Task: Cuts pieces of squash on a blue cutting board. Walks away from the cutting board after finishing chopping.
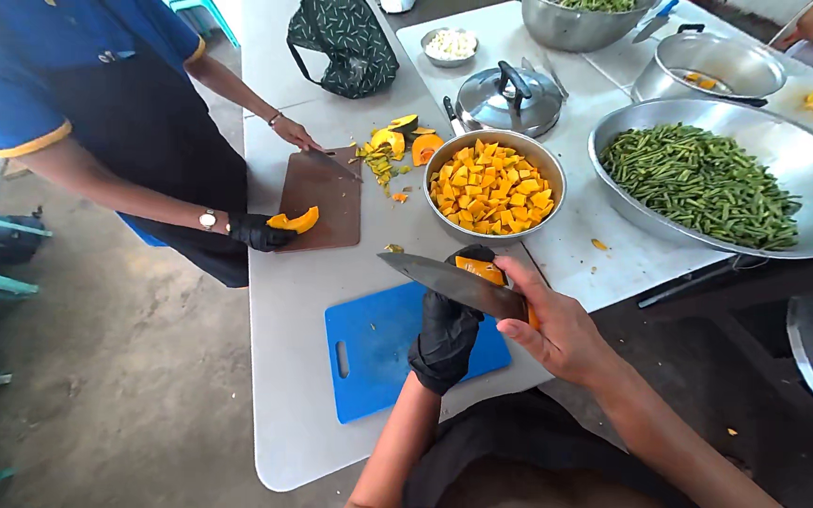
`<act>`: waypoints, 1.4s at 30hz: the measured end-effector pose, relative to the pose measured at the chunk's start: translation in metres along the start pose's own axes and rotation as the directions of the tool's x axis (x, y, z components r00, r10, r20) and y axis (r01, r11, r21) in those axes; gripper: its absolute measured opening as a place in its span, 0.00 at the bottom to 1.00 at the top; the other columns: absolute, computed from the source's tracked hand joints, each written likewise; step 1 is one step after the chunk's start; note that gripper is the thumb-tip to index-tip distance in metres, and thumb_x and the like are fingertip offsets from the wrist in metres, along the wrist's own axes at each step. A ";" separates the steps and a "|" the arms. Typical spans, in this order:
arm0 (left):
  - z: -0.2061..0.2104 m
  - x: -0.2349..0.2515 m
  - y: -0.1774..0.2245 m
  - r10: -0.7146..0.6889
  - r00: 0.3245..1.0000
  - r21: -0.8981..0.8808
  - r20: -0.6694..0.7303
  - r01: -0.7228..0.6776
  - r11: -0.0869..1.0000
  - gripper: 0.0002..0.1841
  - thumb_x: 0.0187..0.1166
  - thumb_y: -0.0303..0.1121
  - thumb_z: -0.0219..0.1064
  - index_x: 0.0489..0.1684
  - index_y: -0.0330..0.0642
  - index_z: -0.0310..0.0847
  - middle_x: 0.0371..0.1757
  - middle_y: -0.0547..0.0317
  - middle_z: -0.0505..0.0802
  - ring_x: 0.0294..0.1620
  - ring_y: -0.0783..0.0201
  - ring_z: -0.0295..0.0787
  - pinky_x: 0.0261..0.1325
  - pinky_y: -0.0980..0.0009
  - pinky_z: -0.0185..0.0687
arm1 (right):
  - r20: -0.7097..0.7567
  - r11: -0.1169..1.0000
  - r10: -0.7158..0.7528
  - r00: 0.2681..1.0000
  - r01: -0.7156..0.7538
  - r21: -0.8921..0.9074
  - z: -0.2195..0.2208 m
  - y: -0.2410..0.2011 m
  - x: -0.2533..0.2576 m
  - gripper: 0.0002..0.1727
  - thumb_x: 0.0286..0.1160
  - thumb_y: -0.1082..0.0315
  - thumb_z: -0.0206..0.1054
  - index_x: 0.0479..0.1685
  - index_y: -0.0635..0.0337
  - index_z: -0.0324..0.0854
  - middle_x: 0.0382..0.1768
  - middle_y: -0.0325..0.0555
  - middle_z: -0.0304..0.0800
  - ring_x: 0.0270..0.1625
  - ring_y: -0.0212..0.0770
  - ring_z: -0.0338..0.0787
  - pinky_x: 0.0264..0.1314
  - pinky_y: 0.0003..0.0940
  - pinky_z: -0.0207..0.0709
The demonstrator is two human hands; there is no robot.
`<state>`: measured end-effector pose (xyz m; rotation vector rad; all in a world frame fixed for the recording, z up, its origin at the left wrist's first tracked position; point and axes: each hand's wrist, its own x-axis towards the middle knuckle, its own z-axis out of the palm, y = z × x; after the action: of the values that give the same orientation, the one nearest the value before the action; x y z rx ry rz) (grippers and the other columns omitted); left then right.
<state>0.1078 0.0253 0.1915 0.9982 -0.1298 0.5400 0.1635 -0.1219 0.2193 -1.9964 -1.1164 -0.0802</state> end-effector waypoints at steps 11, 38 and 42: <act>0.005 0.002 0.003 -0.031 0.998 0.243 -0.053 0.043 0.969 0.11 0.78 0.16 0.55 0.48 0.38 0.79 0.39 0.74 0.92 0.43 0.82 0.88 0.52 0.80 0.86 | -0.007 0.992 0.126 0.992 -0.126 0.031 0.008 0.000 0.000 0.47 0.86 0.30 0.41 0.79 0.67 0.72 0.43 0.55 0.93 0.39 0.44 0.92 0.39 0.43 0.85; 0.021 -0.004 -0.013 -0.011 0.992 0.599 -0.125 0.084 0.797 0.15 0.85 0.25 0.48 0.49 0.21 0.79 0.37 0.61 0.86 0.42 0.86 0.80 0.51 0.87 0.76 | 0.007 0.951 0.306 0.952 -0.306 -0.035 0.015 0.012 0.008 0.40 0.87 0.34 0.42 0.63 0.66 0.76 0.31 0.51 0.86 0.35 0.50 0.89 0.36 0.49 0.81; 0.023 0.000 -0.018 -0.067 0.988 0.722 -0.140 0.148 0.676 0.15 0.87 0.24 0.52 0.57 0.20 0.80 0.41 0.48 0.89 0.44 0.75 0.83 0.54 0.79 0.77 | 0.053 0.906 0.420 0.906 -0.422 0.034 0.014 0.011 0.012 0.29 0.92 0.44 0.45 0.58 0.64 0.76 0.26 0.44 0.79 0.31 0.42 0.82 0.35 0.43 0.76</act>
<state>0.1200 -0.0011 0.1908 1.7563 0.2695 0.5399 0.1747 -0.1072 0.2079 -2.1631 -0.6818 0.2147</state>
